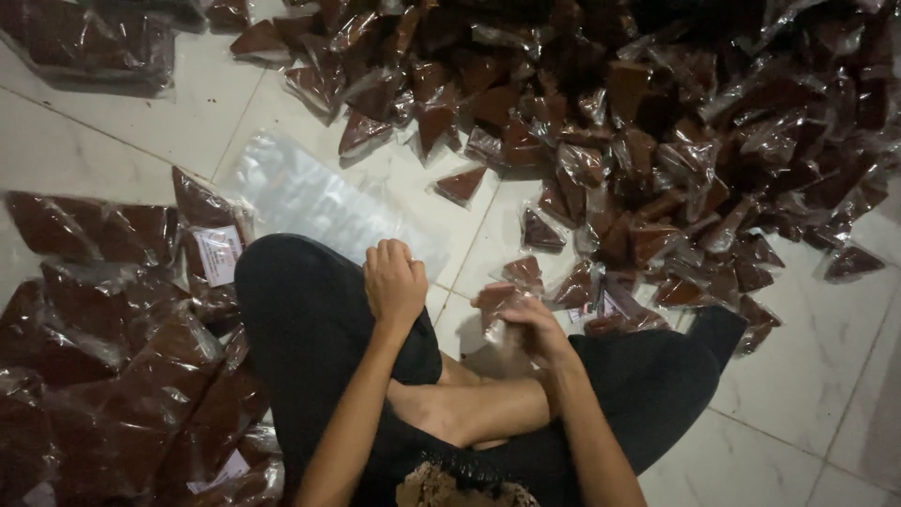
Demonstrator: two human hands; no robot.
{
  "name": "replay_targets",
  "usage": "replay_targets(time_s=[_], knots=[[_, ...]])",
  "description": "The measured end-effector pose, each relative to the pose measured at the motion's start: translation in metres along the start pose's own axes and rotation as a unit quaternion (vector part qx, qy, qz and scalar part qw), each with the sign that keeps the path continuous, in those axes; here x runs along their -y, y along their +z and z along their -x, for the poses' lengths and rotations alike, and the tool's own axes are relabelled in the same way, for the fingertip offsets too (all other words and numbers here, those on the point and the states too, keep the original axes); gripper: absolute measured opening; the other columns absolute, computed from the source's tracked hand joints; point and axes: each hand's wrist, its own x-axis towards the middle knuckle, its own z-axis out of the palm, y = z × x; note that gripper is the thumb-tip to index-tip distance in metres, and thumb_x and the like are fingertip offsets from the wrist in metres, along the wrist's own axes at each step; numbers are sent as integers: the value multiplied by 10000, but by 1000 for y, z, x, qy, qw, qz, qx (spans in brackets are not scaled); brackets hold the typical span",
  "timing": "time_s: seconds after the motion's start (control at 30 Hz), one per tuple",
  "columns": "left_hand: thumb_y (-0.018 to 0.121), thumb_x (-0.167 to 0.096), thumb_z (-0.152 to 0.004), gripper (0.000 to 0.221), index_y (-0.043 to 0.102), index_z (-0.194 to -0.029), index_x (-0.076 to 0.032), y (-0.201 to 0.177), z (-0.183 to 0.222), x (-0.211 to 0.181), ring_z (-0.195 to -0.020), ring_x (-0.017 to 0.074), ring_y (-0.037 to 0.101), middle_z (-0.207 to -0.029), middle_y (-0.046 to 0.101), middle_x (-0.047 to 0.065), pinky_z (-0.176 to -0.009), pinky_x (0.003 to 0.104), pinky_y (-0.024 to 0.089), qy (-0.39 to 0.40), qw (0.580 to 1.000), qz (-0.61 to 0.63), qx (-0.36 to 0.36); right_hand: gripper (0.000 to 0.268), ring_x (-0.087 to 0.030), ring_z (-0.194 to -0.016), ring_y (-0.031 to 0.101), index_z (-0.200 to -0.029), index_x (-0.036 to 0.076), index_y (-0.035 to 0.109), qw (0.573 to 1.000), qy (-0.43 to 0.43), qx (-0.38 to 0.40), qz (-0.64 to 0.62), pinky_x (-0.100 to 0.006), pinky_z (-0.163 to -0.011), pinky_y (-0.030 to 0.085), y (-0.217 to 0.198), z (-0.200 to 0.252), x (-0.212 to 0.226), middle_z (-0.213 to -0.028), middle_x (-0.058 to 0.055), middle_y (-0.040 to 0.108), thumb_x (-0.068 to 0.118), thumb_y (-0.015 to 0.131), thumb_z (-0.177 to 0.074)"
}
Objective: Packaging small triangular snack packets into larger plastic bags and sealing them using a handheld heat sealer.
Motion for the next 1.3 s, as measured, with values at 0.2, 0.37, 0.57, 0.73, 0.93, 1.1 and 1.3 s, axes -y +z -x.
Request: replay_targets(time_s=[0.2,0.37,0.57,0.73,0.93,1.1,1.3], knots=[[567,-124,-761,170,411,-815,-168,7,2,4,-795,311,514,-787,435,33,-708,446,443,0,1000,-12,6,618,-348,-885,745,-1247,-70,533,967,-92,226,-79,-408,-746,597,-17,28,1,-1097,-386,666,8,636,-643],[565,-124,-774,164,412,-818,-166,4,1,3,-792,306,512,-789,433,31,-700,437,444,1,1000,-14,9,636,-331,-911,739,-1246,-88,501,959,-111,257,-47,-384,-769,579,-12,24,9,-1098,-406,661,66,690,-658],[572,-130,-755,167,420,-810,-171,4,4,2,-786,298,517,-781,431,29,-679,434,449,24,999,-32,9,502,-262,-734,557,-1071,8,681,941,22,-73,331,-388,-596,421,-27,-18,-12,-822,-167,631,335,865,-738],[569,-127,-759,168,412,-802,-168,12,4,6,-774,287,517,-769,422,23,-664,416,449,40,997,-62,8,470,-254,-748,601,-987,33,694,930,51,-239,273,-368,-595,393,-82,-50,-67,-848,-173,683,363,913,-732],[551,-76,-772,161,407,-758,-147,12,2,0,-736,309,533,-699,443,39,-657,444,451,34,999,-31,-14,548,-269,-1062,511,-1285,-19,631,968,-43,-245,40,-437,-1040,321,50,-21,-28,-1174,-157,623,254,825,-852],[569,-104,-714,173,420,-760,-178,2,2,-4,-726,272,516,-723,418,21,-637,400,444,81,995,-60,-11,858,-455,-954,487,-1478,110,418,637,-472,-145,591,-520,-848,439,34,-78,-92,-1140,-240,432,178,805,-715],[688,-104,-773,201,575,-938,-84,34,18,1,-899,342,573,-916,555,117,-696,446,462,159,971,-106,145,780,-481,-1217,399,-1295,-1,468,650,-299,-169,678,-578,-988,394,-17,-85,-97,-1251,-228,450,46,832,-606]])
